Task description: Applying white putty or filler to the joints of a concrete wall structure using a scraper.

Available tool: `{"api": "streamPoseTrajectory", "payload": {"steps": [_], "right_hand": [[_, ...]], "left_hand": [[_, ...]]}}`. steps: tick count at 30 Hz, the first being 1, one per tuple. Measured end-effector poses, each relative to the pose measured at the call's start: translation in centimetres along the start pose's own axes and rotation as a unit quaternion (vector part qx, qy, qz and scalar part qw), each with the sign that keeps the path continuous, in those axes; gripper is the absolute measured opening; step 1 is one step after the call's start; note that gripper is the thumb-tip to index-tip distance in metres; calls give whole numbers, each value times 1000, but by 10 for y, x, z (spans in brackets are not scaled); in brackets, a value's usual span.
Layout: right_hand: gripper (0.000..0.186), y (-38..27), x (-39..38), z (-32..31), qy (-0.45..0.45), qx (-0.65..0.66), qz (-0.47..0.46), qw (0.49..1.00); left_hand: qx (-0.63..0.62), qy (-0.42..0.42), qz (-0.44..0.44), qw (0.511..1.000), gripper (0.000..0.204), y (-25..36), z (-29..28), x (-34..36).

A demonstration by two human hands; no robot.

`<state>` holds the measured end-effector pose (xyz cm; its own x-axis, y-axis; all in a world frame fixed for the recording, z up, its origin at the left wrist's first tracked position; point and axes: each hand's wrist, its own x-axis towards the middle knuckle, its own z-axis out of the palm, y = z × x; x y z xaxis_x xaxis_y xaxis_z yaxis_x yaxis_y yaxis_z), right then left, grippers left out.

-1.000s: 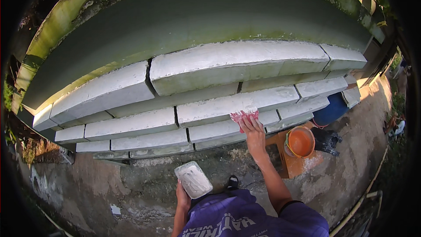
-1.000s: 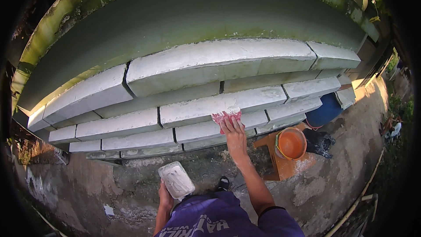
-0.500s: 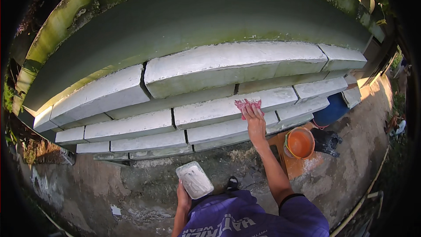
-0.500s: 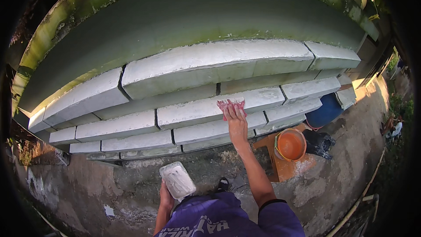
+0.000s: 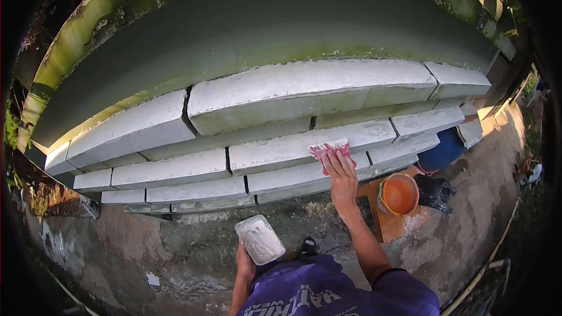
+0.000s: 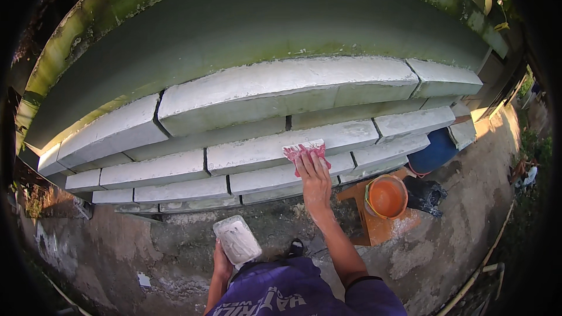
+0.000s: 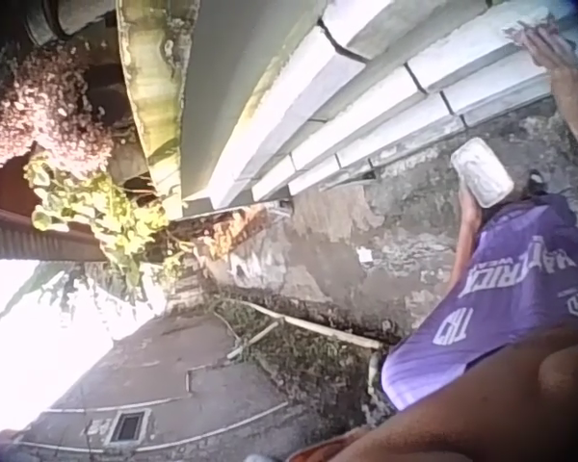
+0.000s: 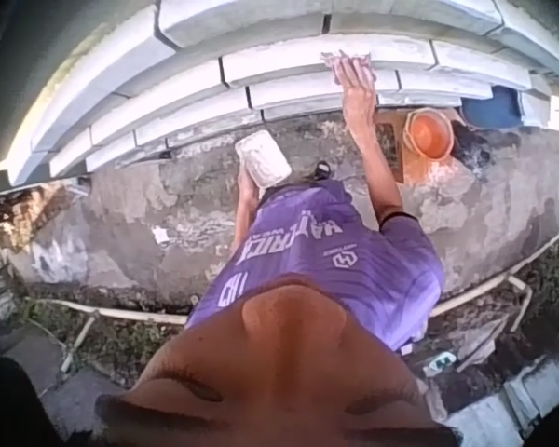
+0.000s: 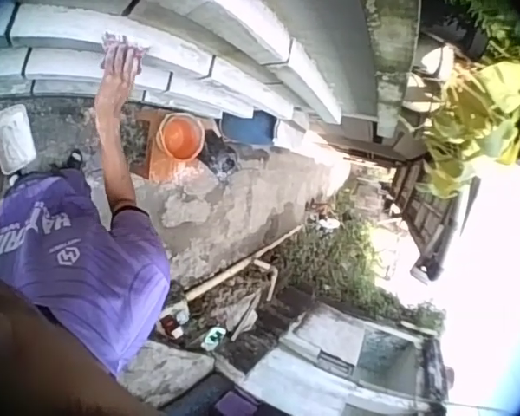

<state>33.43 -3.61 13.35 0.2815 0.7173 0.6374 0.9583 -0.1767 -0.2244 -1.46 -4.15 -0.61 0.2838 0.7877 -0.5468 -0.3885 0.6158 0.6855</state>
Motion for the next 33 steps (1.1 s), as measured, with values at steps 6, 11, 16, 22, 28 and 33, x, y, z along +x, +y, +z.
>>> {"api": "streamPoseTrajectory", "payload": {"steps": [6,11,16,22,28,33], "right_hand": [[43,39,24,45,-26,-84,38,995],[41,31,-23,38,-45,-182,8,982],[38,-5,-67,-2,-143,-154,52,976],[51,-41,-83,-38,-261,45,158,951],[33,-66,-75,-27,-190,328,213,900],[36,-90,-69,-14,-202,305,189,911]], "left_hand": [[-3,-8,16,1000,57,0,12,-3],[22,2,20,1000,60,-6,5,-7],[-12,1,13,1000,59,-21,-5,-1],[7,0,25,1000,50,-25,8,13],[66,-24,52,996,47,-16,40,19],[117,-50,57,990,54,-13,41,23]]}}
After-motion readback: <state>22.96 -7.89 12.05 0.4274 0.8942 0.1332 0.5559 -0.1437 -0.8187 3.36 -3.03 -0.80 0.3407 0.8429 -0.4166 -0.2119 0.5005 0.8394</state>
